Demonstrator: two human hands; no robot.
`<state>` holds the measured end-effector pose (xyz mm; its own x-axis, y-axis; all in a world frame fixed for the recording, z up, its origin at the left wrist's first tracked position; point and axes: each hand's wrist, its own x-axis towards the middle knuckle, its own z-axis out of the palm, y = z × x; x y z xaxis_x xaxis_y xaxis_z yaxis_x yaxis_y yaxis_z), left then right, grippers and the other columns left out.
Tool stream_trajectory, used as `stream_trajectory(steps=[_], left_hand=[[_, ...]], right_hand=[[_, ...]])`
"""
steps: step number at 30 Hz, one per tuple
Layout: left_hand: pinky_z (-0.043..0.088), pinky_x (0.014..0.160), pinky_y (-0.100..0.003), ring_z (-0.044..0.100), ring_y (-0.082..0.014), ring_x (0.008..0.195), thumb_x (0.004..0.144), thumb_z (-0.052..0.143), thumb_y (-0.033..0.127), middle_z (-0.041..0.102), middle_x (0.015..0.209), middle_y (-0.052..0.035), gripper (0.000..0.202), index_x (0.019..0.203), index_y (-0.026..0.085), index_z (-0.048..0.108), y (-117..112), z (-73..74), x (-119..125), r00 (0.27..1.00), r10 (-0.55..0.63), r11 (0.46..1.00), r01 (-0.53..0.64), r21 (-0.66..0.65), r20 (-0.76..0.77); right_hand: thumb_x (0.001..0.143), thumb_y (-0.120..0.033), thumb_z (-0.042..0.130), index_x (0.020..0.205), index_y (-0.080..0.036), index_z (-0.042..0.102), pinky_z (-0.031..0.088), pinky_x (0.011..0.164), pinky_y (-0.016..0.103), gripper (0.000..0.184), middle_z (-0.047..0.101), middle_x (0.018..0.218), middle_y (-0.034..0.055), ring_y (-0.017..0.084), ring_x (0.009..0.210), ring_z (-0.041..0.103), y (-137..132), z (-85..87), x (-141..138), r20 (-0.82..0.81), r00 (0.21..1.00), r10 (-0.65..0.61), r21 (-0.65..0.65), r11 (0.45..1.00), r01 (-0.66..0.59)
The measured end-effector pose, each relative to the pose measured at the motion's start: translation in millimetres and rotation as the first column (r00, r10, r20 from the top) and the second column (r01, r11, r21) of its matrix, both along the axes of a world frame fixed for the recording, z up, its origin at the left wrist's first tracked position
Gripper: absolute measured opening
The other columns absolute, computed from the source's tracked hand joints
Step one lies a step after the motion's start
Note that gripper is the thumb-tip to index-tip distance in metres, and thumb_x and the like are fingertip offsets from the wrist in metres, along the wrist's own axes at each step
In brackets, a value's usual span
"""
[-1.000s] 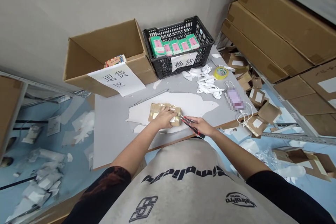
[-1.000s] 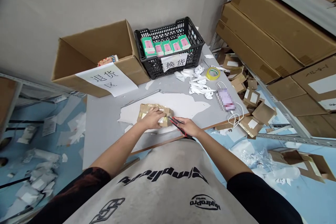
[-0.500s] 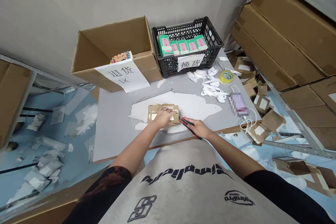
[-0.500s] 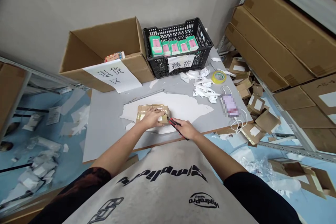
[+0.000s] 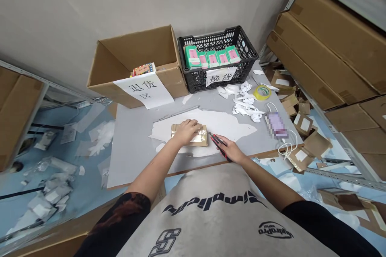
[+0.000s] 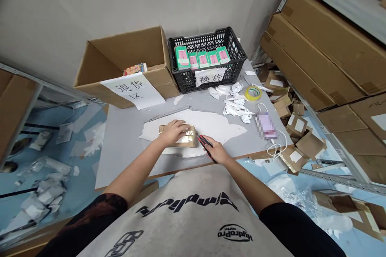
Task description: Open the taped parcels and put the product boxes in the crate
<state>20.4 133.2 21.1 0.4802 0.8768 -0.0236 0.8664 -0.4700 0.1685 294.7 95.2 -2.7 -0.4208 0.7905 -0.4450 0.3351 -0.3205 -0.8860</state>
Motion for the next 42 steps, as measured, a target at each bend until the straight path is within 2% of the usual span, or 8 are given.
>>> stream_trajectory(steps=[3,8,11,15,20,24,30,42], left_hand=[[0.043,0.096,-0.036,0.054,-0.0234,0.114,0.092,0.055,0.031,0.058,0.133,-0.0058,0.037,0.129,0.028,0.056,9.5,-2.3,-2.0,0.992,-0.08,0.996,0.075,-0.054,-0.102],[0.046,0.093,-0.038,0.057,-0.025,0.113,0.094,0.05,0.033,0.052,0.142,-0.0085,0.045,0.138,0.024,0.048,6.3,-0.1,3.6,0.954,-0.152,0.986,0.13,-0.1,-0.26],[0.048,0.09,-0.038,0.058,-0.0268,0.112,0.093,0.052,0.031,0.052,0.142,-0.0099,0.047,0.139,0.022,0.046,2.8,2.1,8.5,0.939,-0.151,0.987,0.124,-0.106,-0.309],[0.049,0.091,-0.041,0.058,-0.0283,0.113,0.092,0.052,0.028,0.051,0.142,-0.0134,0.048,0.139,0.02,0.045,-1.2,-1.4,11.0,0.932,-0.127,0.991,0.108,-0.074,-0.338],[0.044,0.1,-0.046,0.054,-0.0298,0.12,0.096,0.039,0.017,0.047,0.145,-0.0177,0.047,0.142,0.013,0.042,-8.2,-15.6,5.4,0.935,-0.135,0.988,0.152,0.027,-0.327],[0.039,0.105,-0.049,0.05,-0.0316,0.126,0.095,0.038,0.018,0.045,0.146,-0.0194,0.049,0.144,0.011,0.04,-13.2,-23.2,2.4,0.954,-0.111,0.989,0.134,0.065,-0.277],[0.034,0.109,-0.05,0.048,-0.0315,0.129,0.094,0.038,0.021,0.047,0.145,-0.0179,0.051,0.145,0.012,0.039,-16.9,-24.0,4.5,0.975,-0.079,0.994,0.093,0.057,-0.207],[0.034,0.109,-0.052,0.047,-0.0315,0.128,0.094,0.038,0.021,0.043,0.148,-0.0181,0.054,0.146,0.013,0.037,-21.7,-27.8,5.6,0.975,-0.067,0.994,0.083,0.07,-0.211]], right_hand=[[0.091,-0.037,0.052,0.142,-0.031,0.045,0.046,0.046,0.023,0.052,0.065,0.078,-0.0017,0.01,0.05,0.058,-2.1,-6.8,-7.1,-0.085,0.993,-0.086,-0.088,0.993,0.079],[0.089,-0.035,0.055,0.142,-0.028,0.045,0.047,0.045,0.023,0.055,0.065,0.079,-0.0011,0.01,0.049,0.057,-0.4,-9.0,-12.7,-0.178,0.97,-0.165,-0.168,0.976,0.136],[0.088,-0.032,0.055,0.142,-0.027,0.046,0.048,0.045,0.023,0.054,0.065,0.079,-0.0009,0.01,0.05,0.057,0.2,-7.1,-14.4,-0.215,0.96,-0.177,-0.182,0.974,0.138],[0.088,-0.031,0.055,0.14,-0.029,0.049,0.049,0.046,0.024,0.052,0.065,0.077,-0.0014,0.01,0.049,0.057,0.7,-7.2,-18.7,-0.177,0.969,-0.172,-0.153,0.978,0.145],[0.088,-0.031,0.054,0.14,-0.03,0.049,0.05,0.047,0.023,0.053,0.066,0.077,-0.0021,0.01,0.049,0.058,1.9,-9.3,-22.9,-0.121,0.972,-0.199,-0.12,0.975,0.185],[0.088,-0.028,0.054,0.14,-0.029,0.049,0.049,0.046,0.022,0.053,0.065,0.076,-0.0023,0.009,0.049,0.058,1.1,-2.5,-22.1,-0.146,0.97,-0.192,-0.154,0.973,0.169],[0.088,-0.027,0.053,0.139,-0.027,0.049,0.05,0.046,0.022,0.052,0.065,0.075,-0.0024,0.009,0.048,0.057,-1.9,4.9,-22.1,-0.161,0.961,-0.224,-0.191,0.963,0.192],[0.087,-0.029,0.055,0.141,-0.028,0.048,0.05,0.045,0.023,0.054,0.065,0.077,-0.0021,0.009,0.049,0.057,-1.4,-7.0,-24.5,-0.185,0.95,-0.25,-0.208,0.955,0.21]])
